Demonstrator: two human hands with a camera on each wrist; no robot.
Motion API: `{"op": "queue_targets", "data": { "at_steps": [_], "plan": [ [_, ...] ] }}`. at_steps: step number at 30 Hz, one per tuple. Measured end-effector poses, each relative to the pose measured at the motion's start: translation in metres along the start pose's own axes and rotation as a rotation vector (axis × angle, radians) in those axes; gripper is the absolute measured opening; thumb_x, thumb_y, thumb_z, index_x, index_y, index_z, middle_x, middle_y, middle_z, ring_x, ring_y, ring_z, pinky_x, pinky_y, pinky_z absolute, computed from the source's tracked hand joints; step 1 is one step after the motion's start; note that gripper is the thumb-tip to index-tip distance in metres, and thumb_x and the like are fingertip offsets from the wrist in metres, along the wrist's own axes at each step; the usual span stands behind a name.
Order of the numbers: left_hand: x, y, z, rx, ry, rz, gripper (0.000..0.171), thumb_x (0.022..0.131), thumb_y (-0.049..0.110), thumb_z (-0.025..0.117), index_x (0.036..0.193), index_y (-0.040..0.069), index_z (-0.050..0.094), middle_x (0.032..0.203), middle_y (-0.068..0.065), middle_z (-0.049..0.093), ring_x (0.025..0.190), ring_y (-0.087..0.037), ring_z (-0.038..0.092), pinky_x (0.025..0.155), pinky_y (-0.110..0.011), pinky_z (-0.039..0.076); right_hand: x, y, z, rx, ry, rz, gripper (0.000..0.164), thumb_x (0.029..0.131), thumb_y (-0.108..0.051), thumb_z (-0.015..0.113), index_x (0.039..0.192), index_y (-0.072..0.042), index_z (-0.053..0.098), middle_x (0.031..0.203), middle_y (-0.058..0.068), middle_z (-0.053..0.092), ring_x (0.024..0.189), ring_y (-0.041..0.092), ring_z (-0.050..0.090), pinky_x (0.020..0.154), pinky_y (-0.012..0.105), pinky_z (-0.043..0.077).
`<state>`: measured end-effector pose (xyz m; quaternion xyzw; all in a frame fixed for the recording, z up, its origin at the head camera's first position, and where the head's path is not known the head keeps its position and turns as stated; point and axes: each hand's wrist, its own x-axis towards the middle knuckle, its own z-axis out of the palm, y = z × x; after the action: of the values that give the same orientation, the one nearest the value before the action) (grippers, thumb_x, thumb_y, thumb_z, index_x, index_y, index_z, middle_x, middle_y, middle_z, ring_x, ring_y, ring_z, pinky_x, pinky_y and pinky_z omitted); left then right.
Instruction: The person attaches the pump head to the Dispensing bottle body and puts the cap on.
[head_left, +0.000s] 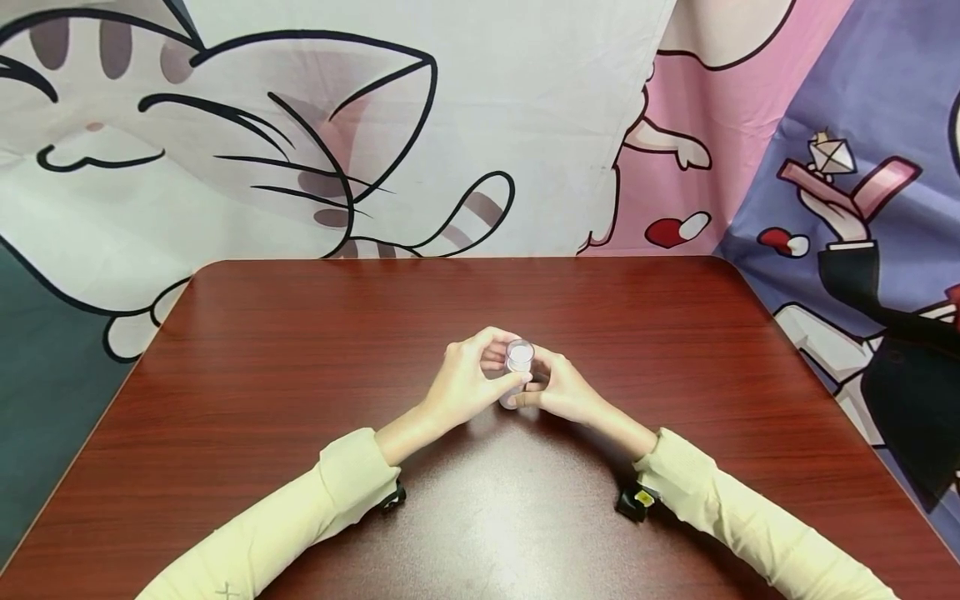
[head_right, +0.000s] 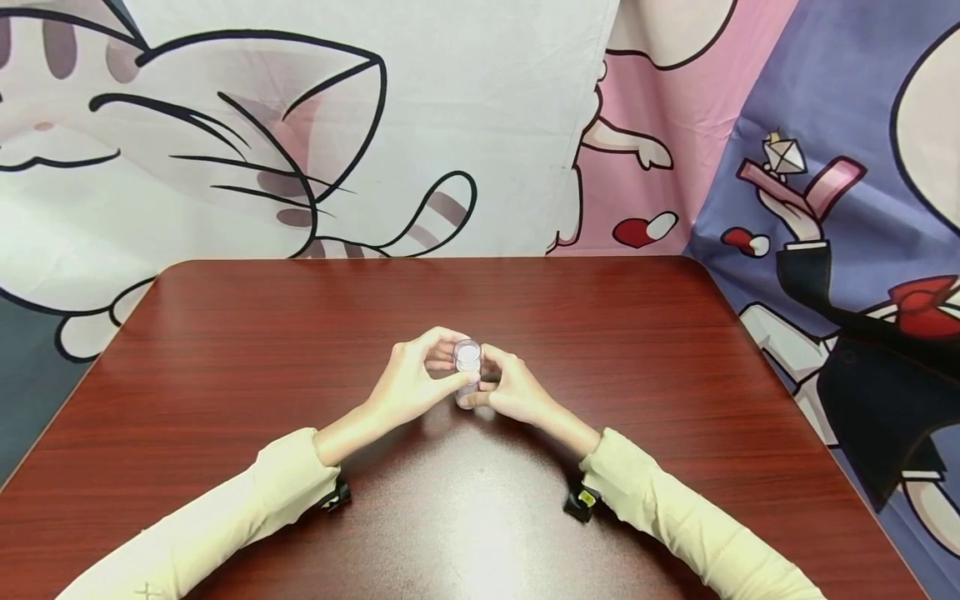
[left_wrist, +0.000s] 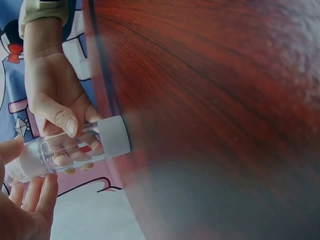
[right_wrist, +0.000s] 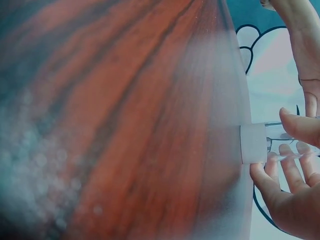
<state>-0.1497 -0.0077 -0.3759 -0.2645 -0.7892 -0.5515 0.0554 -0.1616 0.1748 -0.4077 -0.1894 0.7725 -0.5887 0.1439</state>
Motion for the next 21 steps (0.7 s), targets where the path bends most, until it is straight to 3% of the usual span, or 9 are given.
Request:
{"op": "queue_targets", "data": {
  "at_steps": [15,21],
  "plan": [
    [-0.0005,0.0016,0.002,-0.017,0.015,0.006,0.037,0.075,0.004,0.08,0.108,0.002,0.063,0.096,-0.014,0.072,0.087,-0.021,0.071,0.077,-0.021,0.058,-0.001,-0.0019,-0.0014,-0.059,0.008,-0.009,0.065,0.07,0.005,0.08,0.129,0.003,0.052,0.122,0.02,0.062,0.107,0.02,0.061,0.086,0.025,0.056],
    [-0.0014,0.0007,0.0019,-0.02,0.018,-0.011,0.037,0.075,0.004,0.079,0.108,0.003,0.064,0.096,-0.014,0.072,0.088,-0.021,0.071,0.078,-0.021,0.058,-0.0002,-0.0012,-0.0003,-0.061,0.004,-0.008,0.066,0.07,0.004,0.08,0.13,0.004,0.051,0.124,0.021,0.061,0.111,0.025,0.06,0.088,0.027,0.056]
  ]
}}
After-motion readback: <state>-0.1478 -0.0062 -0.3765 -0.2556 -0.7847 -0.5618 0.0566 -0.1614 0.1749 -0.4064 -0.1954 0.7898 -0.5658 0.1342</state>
